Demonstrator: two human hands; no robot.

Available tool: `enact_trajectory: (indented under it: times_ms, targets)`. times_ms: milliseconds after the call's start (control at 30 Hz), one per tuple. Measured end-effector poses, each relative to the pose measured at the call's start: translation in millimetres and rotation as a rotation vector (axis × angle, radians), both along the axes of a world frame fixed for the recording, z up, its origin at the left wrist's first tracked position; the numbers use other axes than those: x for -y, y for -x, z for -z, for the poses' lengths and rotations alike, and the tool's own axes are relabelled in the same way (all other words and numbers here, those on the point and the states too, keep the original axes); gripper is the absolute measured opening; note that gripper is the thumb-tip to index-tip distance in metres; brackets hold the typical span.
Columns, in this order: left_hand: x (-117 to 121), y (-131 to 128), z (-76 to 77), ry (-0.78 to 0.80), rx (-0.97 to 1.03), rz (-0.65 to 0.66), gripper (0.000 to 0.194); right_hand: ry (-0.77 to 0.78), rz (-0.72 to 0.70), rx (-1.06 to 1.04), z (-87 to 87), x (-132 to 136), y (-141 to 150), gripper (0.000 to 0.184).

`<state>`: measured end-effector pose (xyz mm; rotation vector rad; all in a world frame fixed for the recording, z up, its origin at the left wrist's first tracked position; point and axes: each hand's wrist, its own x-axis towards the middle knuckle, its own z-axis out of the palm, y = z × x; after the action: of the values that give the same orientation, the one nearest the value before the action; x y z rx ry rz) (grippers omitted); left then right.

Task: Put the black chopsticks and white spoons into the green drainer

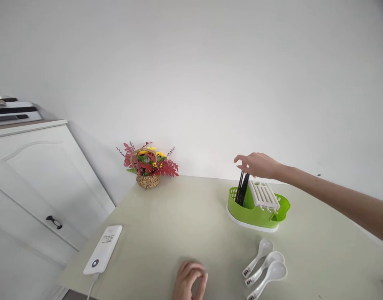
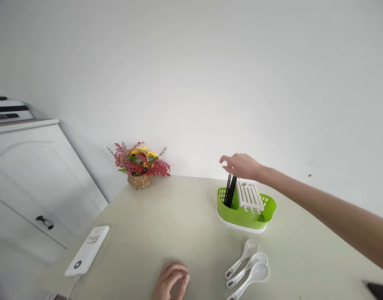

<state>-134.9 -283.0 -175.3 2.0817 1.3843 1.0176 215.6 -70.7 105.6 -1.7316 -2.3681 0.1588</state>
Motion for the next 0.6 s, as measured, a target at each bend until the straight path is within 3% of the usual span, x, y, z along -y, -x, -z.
enact_trajectory:
  times_ms: [133,267,467,600]
  targets:
    - [2,6,1.5,-0.143,-0.186,-0.06,0.022,-0.029,-0.367,0.289,4.3,45,19,0.028]
    - [13,7,9.5,-0.243,-0.376,-0.108,0.045,-0.008,-0.539,0.358,32.4,99,24,0.025]
    - [28,3,12.3,-0.269,-0.502,-0.181,0.065,0.091,-0.482,0.254,108.0,155,-5,0.022]
    - [28,0,8.2,-0.272,-0.533,-0.188,0.066,0.037,-0.49,0.371,174.0,176,-39,0.046]
